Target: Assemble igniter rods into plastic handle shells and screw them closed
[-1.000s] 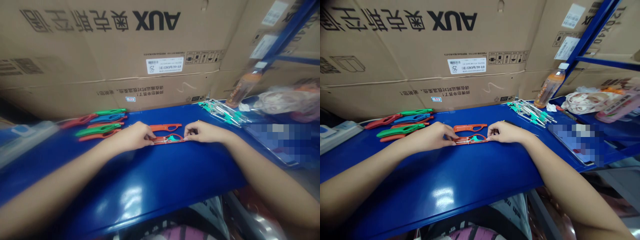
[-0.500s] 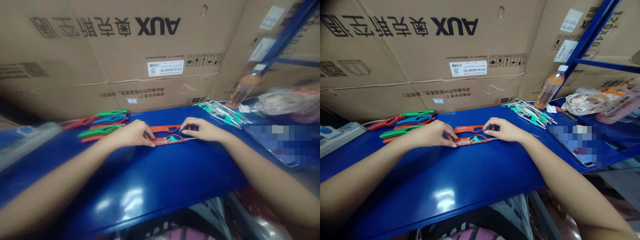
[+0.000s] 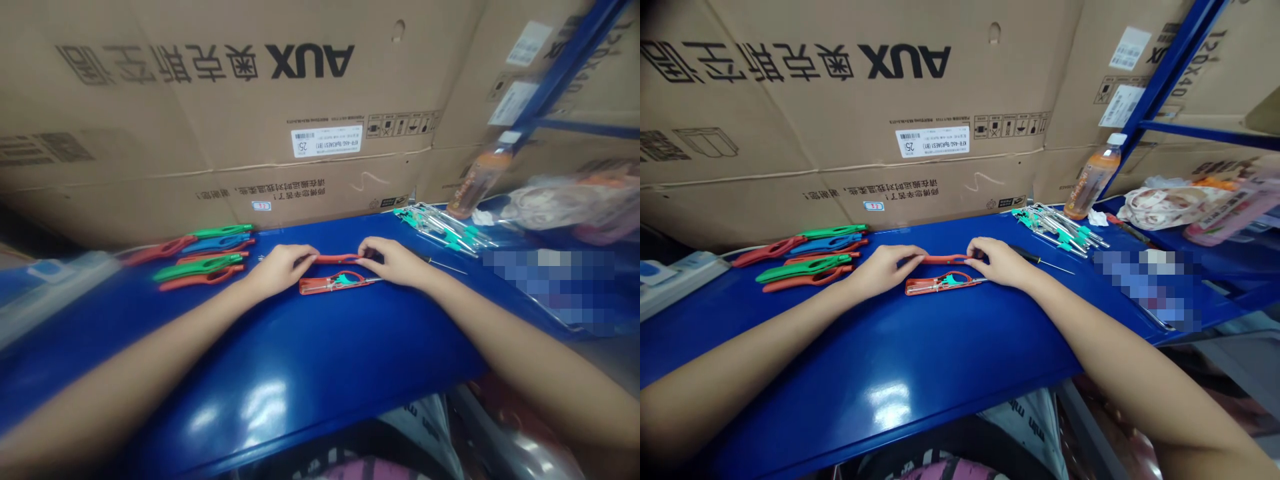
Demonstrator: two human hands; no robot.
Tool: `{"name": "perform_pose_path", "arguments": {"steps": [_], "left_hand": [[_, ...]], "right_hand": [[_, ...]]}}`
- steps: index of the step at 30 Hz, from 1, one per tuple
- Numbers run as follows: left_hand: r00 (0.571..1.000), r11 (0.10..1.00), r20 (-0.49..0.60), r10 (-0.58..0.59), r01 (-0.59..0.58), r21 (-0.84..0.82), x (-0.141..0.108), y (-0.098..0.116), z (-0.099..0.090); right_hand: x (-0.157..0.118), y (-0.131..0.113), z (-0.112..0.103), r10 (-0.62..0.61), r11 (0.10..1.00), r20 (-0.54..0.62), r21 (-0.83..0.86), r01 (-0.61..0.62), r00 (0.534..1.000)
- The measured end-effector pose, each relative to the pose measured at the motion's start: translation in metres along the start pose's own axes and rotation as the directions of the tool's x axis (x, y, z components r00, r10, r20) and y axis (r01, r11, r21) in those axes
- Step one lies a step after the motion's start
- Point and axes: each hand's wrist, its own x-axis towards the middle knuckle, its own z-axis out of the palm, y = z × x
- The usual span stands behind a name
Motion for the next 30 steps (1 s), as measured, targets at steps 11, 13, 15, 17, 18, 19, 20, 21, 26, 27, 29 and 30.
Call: {"name": "perform_pose_path", "arguments": {"steps": [11, 13, 15, 17, 18, 19, 20, 21, 26, 27, 29, 30], "left_hand": [[0.980, 0.995, 0.176, 0.093, -0.096, 0.005, 0.000, 0.028, -0.024], [0.969, 0.995, 0.234, 0.082, -0.091, 0.030, 0.000, 0.032, -0.028], [0.958, 0.995, 0.279, 0.071, -0.088, 0.051, -0.001, 0.036, -0.031], [0.948, 0.993, 0.314, 0.057, -0.087, 0.084, -0.001, 0.039, -0.032], [0.945, 0.991, 0.325, 0.046, -0.085, 0.106, -0.001, 0.040, -0.032], [0.942, 0.988, 0.333, 0.034, -0.081, 0.130, -0.002, 0.041, -0.031], [0.941, 0.985, 0.339, 0.018, -0.074, 0.154, -0.002, 0.041, -0.030], [0.940, 0.983, 0.342, 0.001, -0.065, 0.174, -0.002, 0.041, -0.029], [0.942, 0.980, 0.335, -0.019, -0.049, 0.192, -0.004, 0.038, -0.024], [0.942, 0.981, 0.335, -0.017, -0.050, 0.190, -0.004, 0.037, -0.023], [0.940, 0.980, 0.340, -0.021, -0.047, 0.193, -0.004, 0.037, -0.022], [0.940, 0.980, 0.340, -0.025, -0.045, 0.196, -0.004, 0.037, -0.022]], "right_hand": [[-0.002, -0.019, 0.002, 0.178, 0.910, 0.097, 0.362, -0.201, 0.979], [-0.005, -0.024, 0.000, 0.091, 0.948, 0.121, 0.292, -0.123, 0.988], [-0.007, -0.027, -0.001, -0.002, 0.974, 0.148, 0.226, -0.032, 0.989], [-0.009, -0.028, -0.002, -0.083, 0.986, 0.170, 0.154, 0.056, 0.982], [-0.009, -0.027, -0.003, -0.114, 0.988, 0.179, 0.119, 0.093, 0.977], [-0.009, -0.026, -0.003, -0.136, 0.988, 0.183, 0.090, 0.122, 0.974], [-0.009, -0.025, -0.003, -0.152, 0.988, 0.183, 0.070, 0.141, 0.971], [-0.009, -0.024, -0.003, -0.163, 0.986, 0.178, 0.062, 0.154, 0.970], [-0.009, -0.023, -0.002, -0.198, 0.980, 0.163, 0.060, 0.191, 0.967], [-0.009, -0.024, -0.002, -0.199, 0.980, 0.167, 0.054, 0.192, 0.966], [-0.009, -0.025, -0.002, -0.198, 0.980, 0.175, 0.037, 0.195, 0.964], [-0.009, -0.025, -0.002, -0.196, 0.981, 0.180, 0.026, 0.194, 0.964]]}}
